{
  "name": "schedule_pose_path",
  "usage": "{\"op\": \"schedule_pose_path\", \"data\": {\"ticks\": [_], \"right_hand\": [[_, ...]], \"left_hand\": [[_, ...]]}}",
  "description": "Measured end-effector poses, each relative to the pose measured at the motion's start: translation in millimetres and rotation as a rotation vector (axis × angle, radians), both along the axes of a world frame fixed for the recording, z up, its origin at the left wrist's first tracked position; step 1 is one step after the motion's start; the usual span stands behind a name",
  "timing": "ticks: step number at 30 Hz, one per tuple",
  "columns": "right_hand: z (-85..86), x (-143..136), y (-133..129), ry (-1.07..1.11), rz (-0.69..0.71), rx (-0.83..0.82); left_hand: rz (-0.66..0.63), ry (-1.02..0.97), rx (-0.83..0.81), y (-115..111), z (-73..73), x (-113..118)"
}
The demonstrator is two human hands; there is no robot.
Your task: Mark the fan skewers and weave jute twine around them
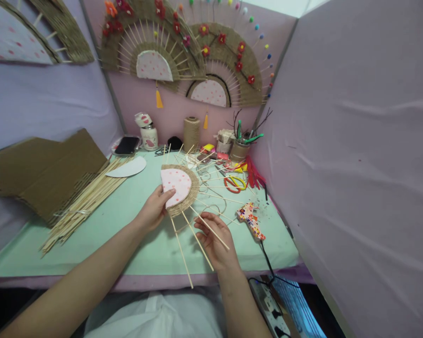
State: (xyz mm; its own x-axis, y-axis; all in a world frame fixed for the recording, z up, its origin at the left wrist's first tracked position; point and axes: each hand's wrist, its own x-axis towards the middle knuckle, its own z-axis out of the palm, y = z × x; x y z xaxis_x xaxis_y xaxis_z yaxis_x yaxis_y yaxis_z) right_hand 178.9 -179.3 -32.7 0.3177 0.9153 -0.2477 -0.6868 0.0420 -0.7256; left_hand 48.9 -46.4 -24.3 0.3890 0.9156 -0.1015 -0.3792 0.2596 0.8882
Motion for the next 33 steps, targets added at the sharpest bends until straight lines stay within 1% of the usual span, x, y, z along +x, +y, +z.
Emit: {"op": "schedule_pose_path", "data": {"ticks": [7,14,25,29,33], "right_hand": [[-0.1,-1.6,0.7,0.005,-0.017,0.016],[-1.0,-0.8,1.0,0.016,-0.007,0.022],[-6.2,0.9,-0.5,0.004,-0.004,0.017],[-7.8,0.6,-4.4,-0.040,0.027,-0.007],[-6.8,-0.2,-8.2,-0.117,0.124,-0.007]], "left_hand": [[-0.001,-0.010,-0.023,-0.7,1.9,0.2],[-0.014,0.002,-0.017,0.6,0.1,0.2],[0.016,-0.036,-0.027,1.2,2.1,-0.3],[0.062,-0.056,-0.025,5.2,0.9,-1.0],[0.128,-0.072,-0.021,8.0,0.9,-2.0]]}}
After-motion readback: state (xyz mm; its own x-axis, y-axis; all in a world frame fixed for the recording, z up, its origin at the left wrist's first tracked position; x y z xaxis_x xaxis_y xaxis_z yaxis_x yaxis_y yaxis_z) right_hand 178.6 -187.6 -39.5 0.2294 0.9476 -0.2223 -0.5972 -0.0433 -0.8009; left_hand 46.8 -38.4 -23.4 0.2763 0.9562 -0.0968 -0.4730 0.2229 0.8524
